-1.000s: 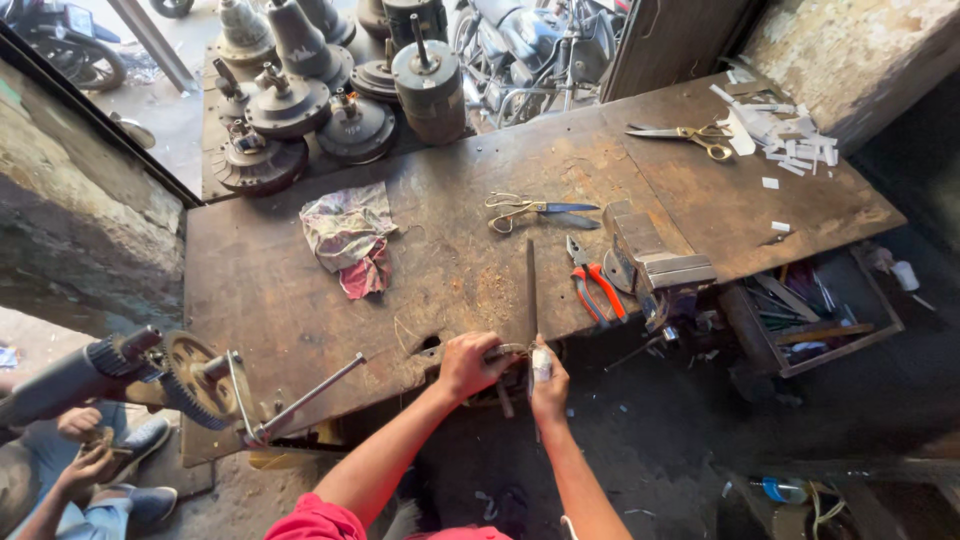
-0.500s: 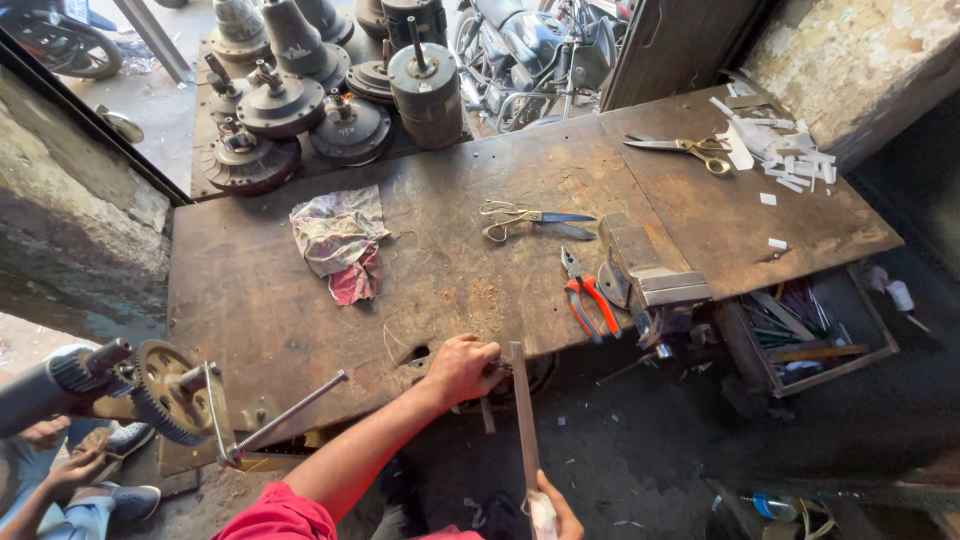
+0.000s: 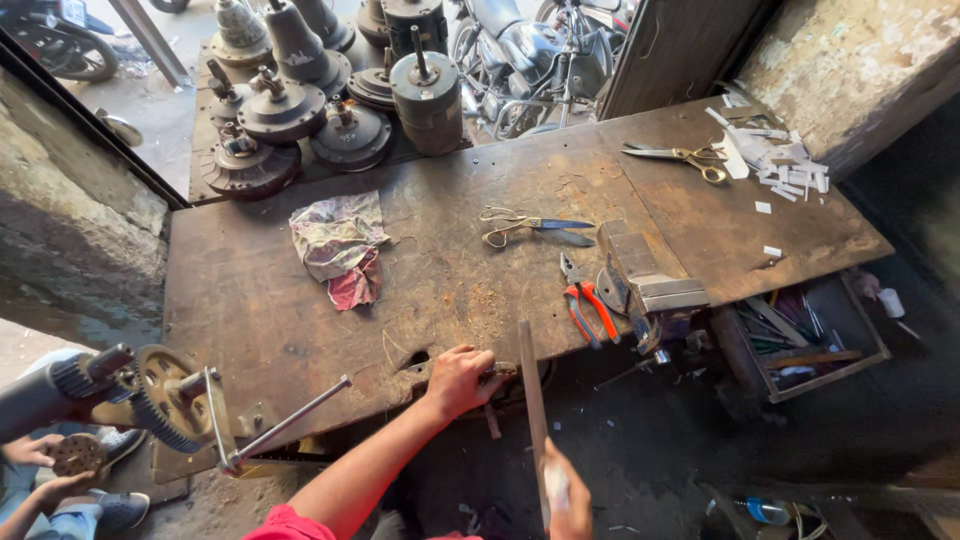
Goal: The person files a circular metal rotor, wipes it with a cloth, and then inserts small white rectangular pieces into its slots. The person uses a metal file, a cloth, and a pair of scissors during the process.
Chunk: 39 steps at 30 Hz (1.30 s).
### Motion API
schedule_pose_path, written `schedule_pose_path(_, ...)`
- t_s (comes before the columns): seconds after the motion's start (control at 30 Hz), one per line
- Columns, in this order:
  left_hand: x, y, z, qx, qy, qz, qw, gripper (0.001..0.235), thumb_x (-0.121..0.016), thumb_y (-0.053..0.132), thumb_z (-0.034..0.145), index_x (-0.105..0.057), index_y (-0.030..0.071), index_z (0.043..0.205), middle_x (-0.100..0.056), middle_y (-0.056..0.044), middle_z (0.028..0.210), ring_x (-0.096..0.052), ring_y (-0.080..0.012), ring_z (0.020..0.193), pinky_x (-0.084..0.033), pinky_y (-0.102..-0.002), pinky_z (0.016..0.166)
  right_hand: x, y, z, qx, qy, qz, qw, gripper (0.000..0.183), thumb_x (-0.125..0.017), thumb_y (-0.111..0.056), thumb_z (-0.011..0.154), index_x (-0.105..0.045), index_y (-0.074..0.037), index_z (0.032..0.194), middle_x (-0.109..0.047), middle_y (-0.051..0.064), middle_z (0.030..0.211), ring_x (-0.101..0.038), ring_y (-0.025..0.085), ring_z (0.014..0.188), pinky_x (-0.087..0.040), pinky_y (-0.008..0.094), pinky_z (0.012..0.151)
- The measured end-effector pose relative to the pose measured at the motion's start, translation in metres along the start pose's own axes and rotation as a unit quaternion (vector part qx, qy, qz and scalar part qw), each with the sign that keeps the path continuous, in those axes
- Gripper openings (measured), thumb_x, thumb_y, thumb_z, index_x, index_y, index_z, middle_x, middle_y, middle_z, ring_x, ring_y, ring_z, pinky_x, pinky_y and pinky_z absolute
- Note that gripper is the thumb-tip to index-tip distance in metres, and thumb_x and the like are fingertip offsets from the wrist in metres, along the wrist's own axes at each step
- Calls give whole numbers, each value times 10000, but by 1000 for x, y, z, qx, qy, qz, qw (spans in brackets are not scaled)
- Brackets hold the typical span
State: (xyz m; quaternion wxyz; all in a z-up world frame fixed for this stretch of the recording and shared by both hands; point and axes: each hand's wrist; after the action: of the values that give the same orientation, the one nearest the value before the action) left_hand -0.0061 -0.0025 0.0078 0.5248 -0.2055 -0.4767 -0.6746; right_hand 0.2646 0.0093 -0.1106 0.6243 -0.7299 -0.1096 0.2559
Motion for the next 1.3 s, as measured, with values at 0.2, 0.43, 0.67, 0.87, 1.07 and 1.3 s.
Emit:
schedule_pose_path(0.2, -6, -6, -2, -6, 4, -33, 999, 329, -801, 324, 796, -582, 90, 723, -653, -79, 681, -698, -301, 755, -556, -430, 689, -36, 2, 40, 133, 30, -161, 977, 424, -530, -127, 998, -617, 51, 1373, -719, 159, 1282, -638, 211, 1182, -451, 326, 1042)
schedule_pose_path(0.43, 7, 12, -9, 209, -11, -160, 965, 317, -833, 354, 729, -692, 80, 803, -694, -107, 718, -727, -301, 688, -556, -429, 632, -53, -2, 164, 143, -2, -221, 965, 437, -486, -179, 1009, -628, 40, 1360, -689, 155, 1349, -631, 219, 1282, -456, 328, 1099)
schedule_pose_path(0.67, 7, 2, 6, -54, -99, -24, 993, 276, -794, 274, 709, -611, 74, 761, -670, -140, 696, -688, -365, 725, -551, -471, 735, -13, -32, 38, 46, 3, -31, 998, 441, -493, -212, 1048, -606, 44, 1389, -687, 167, 1356, -610, 214, 1263, -438, 336, 1098)
schedule_pose_path(0.87, -6, 0, 0, 7, -20, -49, 999, 251, -782, 253, 748, -594, 87, 773, -678, -104, 729, -693, -338, 732, -545, -455, 666, -59, -27, 19, 121, 15, -141, 982, 444, -525, -185, 1004, -619, 47, 1370, -708, 162, 1331, -633, 191, 1246, -446, 323, 1073)
schedule_pose_path(1.07, 2, 3, 5, 187, 68, -103, 974, 335, -830, 322, 757, -633, 52, 737, -680, -165, 692, -680, -374, 658, -521, -470, 559, -98, -11, 147, 142, 4, -73, 987, 450, -520, -254, 1057, -602, 42, 1386, -706, 124, 1288, -627, 152, 1161, -487, 308, 1020)
schedule_pose_path(1.3, 14, 0, -2, 60, 34, -72, 995, 222, -769, 266, 802, -645, 81, 798, -681, -157, 727, -688, -378, 729, -535, -482, 658, -42, -33, 85, -10, -30, 0, 999, 472, -507, -282, 1025, -644, -78, 1428, -568, -27, 726, -461, 47, 529, -343, 226, 449)
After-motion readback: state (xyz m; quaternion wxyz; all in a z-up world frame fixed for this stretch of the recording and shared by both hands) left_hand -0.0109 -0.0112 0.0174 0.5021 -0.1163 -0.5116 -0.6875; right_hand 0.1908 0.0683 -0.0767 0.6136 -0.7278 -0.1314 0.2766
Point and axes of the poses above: each hand's wrist, its own z-axis towards the middle knuckle, its own x-axis out of the back of the hand, y = z × x
